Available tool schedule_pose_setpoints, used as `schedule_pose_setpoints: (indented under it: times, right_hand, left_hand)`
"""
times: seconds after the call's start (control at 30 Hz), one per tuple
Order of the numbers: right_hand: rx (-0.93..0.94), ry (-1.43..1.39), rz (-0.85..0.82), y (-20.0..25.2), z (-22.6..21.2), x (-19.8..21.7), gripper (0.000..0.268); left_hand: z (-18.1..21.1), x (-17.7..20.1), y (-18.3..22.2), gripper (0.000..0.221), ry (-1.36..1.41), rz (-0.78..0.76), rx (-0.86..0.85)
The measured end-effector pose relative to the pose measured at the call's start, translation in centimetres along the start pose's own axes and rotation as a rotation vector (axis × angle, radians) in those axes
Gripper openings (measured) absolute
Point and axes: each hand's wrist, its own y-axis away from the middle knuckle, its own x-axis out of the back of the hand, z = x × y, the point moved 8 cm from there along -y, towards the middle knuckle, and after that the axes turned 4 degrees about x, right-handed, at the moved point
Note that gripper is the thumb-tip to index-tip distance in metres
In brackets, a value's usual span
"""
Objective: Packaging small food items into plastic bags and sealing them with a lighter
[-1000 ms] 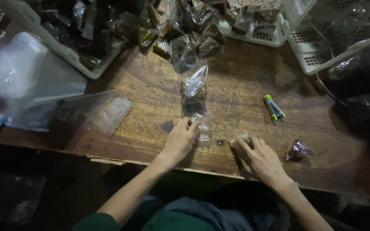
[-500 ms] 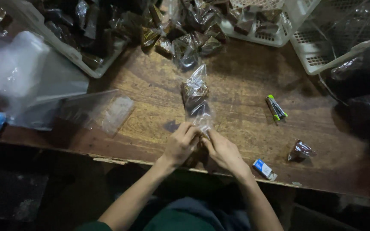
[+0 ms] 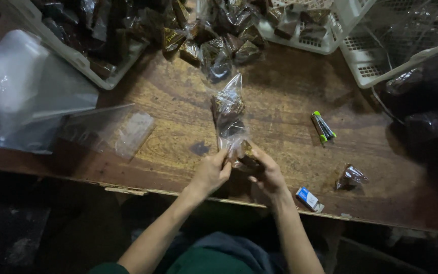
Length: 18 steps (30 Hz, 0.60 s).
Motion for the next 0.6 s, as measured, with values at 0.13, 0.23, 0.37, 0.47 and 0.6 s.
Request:
schedule_pose_setpoints:
  times: [0.13,0.23,0.37,0.47,0.6]
  right_hand:
    - [0.402,0.566,0.179,0.1,-3.6,0.2,0.041]
    - [0.560,0.679,0.341,3.0,-5.3,-4.7,0.036]
    - [0.708,0.817,0.544,4.1,-5.9,-6.6,0.031]
    - [0.609,0.422,0.555,0.9,-4.2,-4.1,0.024]
    - [0.261,-0.366,0.472,-2.9,1.2,-1.1,0.033]
  left_hand:
    - [3.0,0.5,0.2,0.013,-0.069,-0.014,-0.092]
    - [2.0,0.2,-0.1,0.012,-0.063,-0.016,-0.085]
    - [1.7,-0.9,0.4,0.015,-0.164,-0.022,-0.109]
    - [1.0,-1.3,-0.3,0.020,-0.161,-0.033,-0.089]
    - [2.2,-1.0,-0.6,0.019,-0.224,-0.069,-0.119]
